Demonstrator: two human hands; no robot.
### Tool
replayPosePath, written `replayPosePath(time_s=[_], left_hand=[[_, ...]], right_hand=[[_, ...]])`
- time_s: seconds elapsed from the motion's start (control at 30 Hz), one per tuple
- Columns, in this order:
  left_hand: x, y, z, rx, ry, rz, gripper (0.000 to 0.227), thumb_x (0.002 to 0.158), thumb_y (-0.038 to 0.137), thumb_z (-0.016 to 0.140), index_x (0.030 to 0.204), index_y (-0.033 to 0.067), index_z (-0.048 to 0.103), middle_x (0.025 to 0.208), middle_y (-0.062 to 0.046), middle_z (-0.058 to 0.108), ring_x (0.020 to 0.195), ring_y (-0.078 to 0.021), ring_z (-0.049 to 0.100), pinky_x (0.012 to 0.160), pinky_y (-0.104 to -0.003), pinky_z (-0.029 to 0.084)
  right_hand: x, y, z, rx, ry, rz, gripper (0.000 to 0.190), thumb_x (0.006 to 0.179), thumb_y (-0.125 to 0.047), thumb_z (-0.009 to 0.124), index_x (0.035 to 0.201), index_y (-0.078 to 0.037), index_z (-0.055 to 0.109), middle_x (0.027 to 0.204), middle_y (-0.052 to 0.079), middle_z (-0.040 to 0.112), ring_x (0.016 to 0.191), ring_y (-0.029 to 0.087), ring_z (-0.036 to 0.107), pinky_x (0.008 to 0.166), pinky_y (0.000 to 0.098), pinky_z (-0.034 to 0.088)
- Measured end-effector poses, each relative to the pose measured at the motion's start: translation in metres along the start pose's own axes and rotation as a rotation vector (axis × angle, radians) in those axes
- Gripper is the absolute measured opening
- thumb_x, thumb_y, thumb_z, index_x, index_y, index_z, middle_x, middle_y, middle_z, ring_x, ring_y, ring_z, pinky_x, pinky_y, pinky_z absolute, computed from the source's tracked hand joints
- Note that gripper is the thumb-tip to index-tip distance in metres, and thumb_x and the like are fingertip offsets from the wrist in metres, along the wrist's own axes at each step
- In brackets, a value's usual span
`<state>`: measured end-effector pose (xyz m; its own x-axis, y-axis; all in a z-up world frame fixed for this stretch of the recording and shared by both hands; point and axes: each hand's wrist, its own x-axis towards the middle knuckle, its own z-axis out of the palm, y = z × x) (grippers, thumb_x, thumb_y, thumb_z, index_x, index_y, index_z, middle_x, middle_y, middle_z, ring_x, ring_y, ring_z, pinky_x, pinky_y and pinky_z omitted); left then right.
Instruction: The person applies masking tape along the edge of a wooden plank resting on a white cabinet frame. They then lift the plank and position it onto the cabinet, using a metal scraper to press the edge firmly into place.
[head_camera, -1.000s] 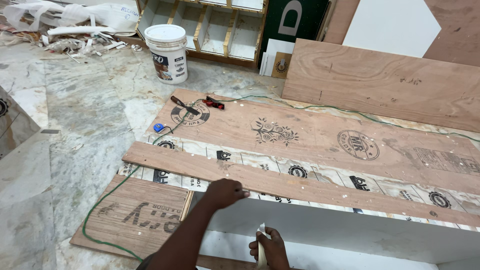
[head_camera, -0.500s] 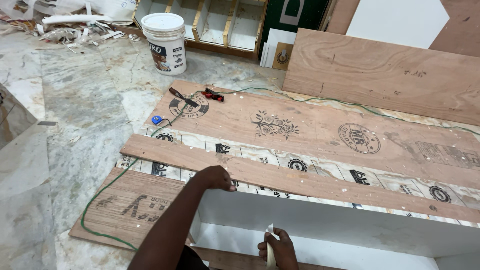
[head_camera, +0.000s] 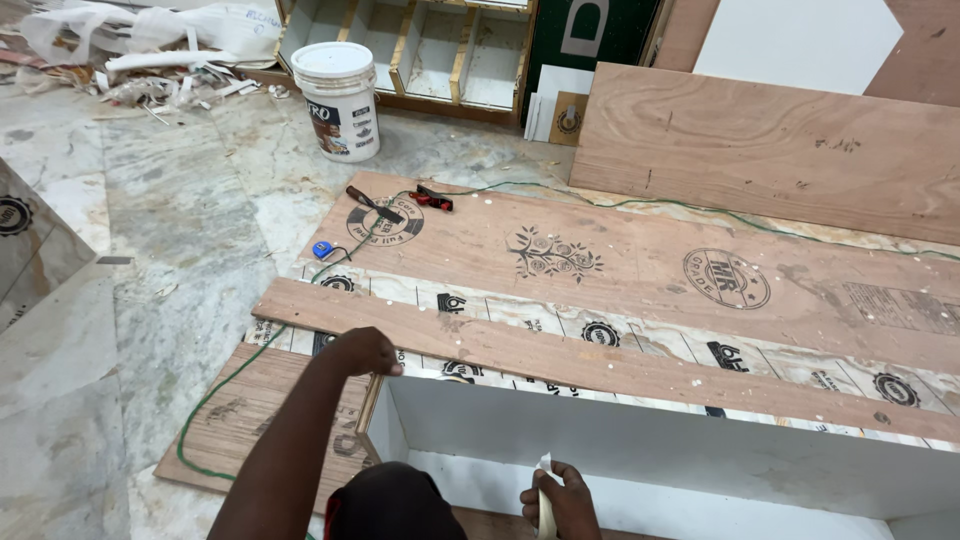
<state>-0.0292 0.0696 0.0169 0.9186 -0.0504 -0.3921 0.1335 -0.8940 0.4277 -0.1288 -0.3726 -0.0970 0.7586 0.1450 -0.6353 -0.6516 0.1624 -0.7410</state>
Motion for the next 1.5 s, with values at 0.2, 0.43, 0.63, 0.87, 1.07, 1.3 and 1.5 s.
replayPosePath(time_s=[0.2, 0.43, 0.63, 0.87, 1.07, 1.3, 1.5], left_hand=[[-0.002, 0.002, -0.016, 0.161, 0.312, 0.146, 0.051, 0.095, 0.06, 0.064, 0.088, 0.0118, 0.079, 0.092, -0.008, 0.076, 0.093, -0.0279, 0.073, 0.086, -0.044, 0.056], [-0.015, 0.134, 0.033, 0.017, 0.144, 0.156, 0.041, 0.087, 0.06, 0.065, 0.094, 0.0229, 0.081, 0.093, -0.006, 0.077, 0.094, -0.0285, 0.073, 0.084, -0.045, 0.055], [-0.036, 0.094, 0.016, 0.188, 0.156, 0.07, 0.039, 0.087, 0.061, 0.066, 0.096, 0.0257, 0.08, 0.096, -0.003, 0.077, 0.098, -0.0271, 0.072, 0.084, -0.046, 0.055], [-0.034, 0.014, -0.025, 0.489, 0.192, -0.12, 0.037, 0.087, 0.051, 0.072, 0.099, 0.0162, 0.078, 0.102, -0.007, 0.077, 0.102, -0.0283, 0.074, 0.084, -0.047, 0.058], [-0.015, 0.121, 0.013, 0.166, 0.267, 0.109, 0.056, 0.093, 0.068, 0.054, 0.094, 0.0166, 0.077, 0.098, -0.008, 0.076, 0.103, -0.0299, 0.07, 0.089, -0.05, 0.052], [-0.024, 0.141, 0.039, 0.142, 0.087, 0.105, 0.052, 0.089, 0.068, 0.05, 0.107, 0.0286, 0.079, 0.109, -0.002, 0.075, 0.111, -0.0272, 0.067, 0.092, -0.055, 0.046], [-0.053, 0.052, 0.014, -0.084, 0.32, -0.048, 0.057, 0.083, 0.074, 0.059, 0.103, 0.0242, 0.079, 0.108, -0.003, 0.077, 0.109, -0.0271, 0.07, 0.097, -0.054, 0.052]], right_hand=[[-0.016, -0.024, 0.031, -0.123, -0.098, -0.068, 0.043, 0.093, -0.021, 0.069, 0.131, -0.005, 0.055, 0.07, 0.019, 0.071, 0.049, 0.024, 0.064, 0.045, 0.0367, 0.046], [-0.09, -0.095, 0.093, -0.291, -0.096, -0.41, 0.043, 0.094, -0.021, 0.065, 0.132, -0.004, 0.057, 0.073, 0.015, 0.074, 0.057, 0.018, 0.067, 0.054, 0.0322, 0.055], [-0.114, -0.148, 0.103, -0.317, -0.056, -0.538, 0.047, 0.094, -0.023, 0.064, 0.134, 0.0, 0.053, 0.077, 0.014, 0.075, 0.063, 0.017, 0.068, 0.059, 0.0317, 0.055], [-0.122, -0.149, 0.101, -0.366, 0.024, -0.515, 0.048, 0.094, -0.024, 0.065, 0.134, -0.002, 0.053, 0.078, 0.014, 0.076, 0.062, 0.017, 0.068, 0.058, 0.0324, 0.052], [-0.123, -0.164, 0.108, -0.788, 0.208, -0.733, 0.041, 0.093, -0.031, 0.066, 0.129, -0.013, 0.057, 0.087, 0.012, 0.078, 0.064, 0.022, 0.075, 0.058, 0.0345, 0.057], [-0.105, -0.186, 0.068, -1.329, 0.478, -0.819, 0.044, 0.096, -0.039, 0.061, 0.135, -0.021, 0.052, 0.1, 0.01, 0.076, 0.072, 0.031, 0.075, 0.058, 0.0432, 0.057], [-0.105, -0.189, 0.041, -1.447, 0.458, -0.775, 0.044, 0.098, -0.039, 0.06, 0.138, -0.024, 0.051, 0.085, 0.009, 0.077, 0.074, 0.029, 0.074, 0.06, 0.0439, 0.055]])
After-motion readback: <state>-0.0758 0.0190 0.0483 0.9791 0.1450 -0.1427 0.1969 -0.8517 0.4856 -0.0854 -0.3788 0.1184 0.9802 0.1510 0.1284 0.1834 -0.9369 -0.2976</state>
